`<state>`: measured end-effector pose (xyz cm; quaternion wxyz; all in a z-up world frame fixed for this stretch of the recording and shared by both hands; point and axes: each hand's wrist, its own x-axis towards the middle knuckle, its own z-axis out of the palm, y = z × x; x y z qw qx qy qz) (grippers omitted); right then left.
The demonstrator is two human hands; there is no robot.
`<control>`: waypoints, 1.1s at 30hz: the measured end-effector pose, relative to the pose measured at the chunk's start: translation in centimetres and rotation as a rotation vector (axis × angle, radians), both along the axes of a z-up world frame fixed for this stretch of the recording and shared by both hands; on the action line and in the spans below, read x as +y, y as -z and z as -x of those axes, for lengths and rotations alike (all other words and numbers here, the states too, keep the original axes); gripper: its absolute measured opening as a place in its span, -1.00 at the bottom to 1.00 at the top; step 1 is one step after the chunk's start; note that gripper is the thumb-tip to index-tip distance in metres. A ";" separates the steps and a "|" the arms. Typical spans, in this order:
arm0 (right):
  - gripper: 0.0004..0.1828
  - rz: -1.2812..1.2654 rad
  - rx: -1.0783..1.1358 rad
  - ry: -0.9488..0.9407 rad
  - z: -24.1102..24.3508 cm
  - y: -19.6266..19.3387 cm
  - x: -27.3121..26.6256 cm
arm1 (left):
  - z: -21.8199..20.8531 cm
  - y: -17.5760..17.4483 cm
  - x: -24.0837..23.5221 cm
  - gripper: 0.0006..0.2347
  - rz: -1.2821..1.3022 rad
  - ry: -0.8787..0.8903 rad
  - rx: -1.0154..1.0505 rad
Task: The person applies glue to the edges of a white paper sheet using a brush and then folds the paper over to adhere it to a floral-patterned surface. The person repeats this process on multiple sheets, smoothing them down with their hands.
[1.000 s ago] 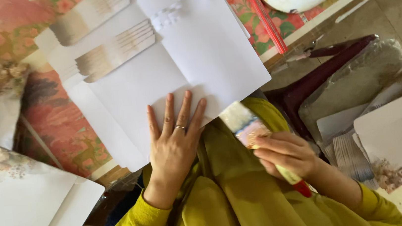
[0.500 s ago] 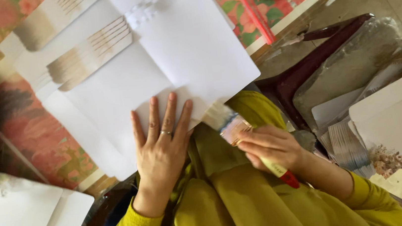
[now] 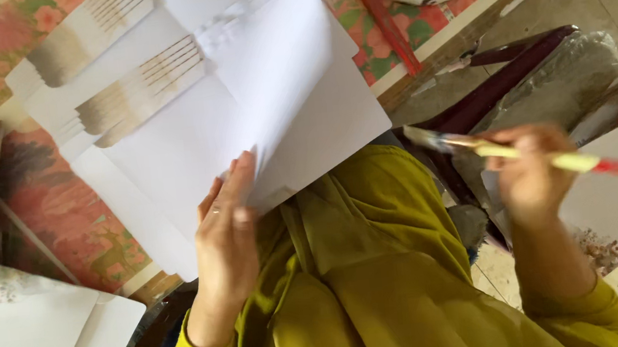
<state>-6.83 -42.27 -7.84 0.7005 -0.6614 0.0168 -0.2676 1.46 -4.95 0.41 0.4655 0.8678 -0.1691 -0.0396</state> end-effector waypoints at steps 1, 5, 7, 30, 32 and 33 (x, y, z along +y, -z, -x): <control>-0.89 0.000 -0.005 -0.004 -1.5 -2.3 0.6 | 0.7 1.8 0.7 -0.56 0.000 -0.004 -0.005; -0.84 -0.348 0.124 -0.369 -6.8 -9.3 3.2 | 4.2 11.3 5.0 -0.95 0.023 -0.378 -0.373; -0.70 -0.471 0.170 -0.622 -8.4 -11.3 5.5 | 3.8 10.1 4.5 -0.70 -0.174 -0.274 -0.678; -0.37 0.736 0.700 -0.893 -12.9 -14.1 17.3 | 1.4 2.5 -1.1 -0.55 -0.692 0.102 -0.710; -0.38 0.549 0.658 -0.862 -12.0 -13.9 13.8 | 1.1 1.0 0.0 -0.57 -0.565 0.093 -0.744; -0.38 0.348 0.634 -0.838 -11.3 -13.6 12.1 | 1.3 0.3 0.5 -0.57 -0.440 0.094 -0.753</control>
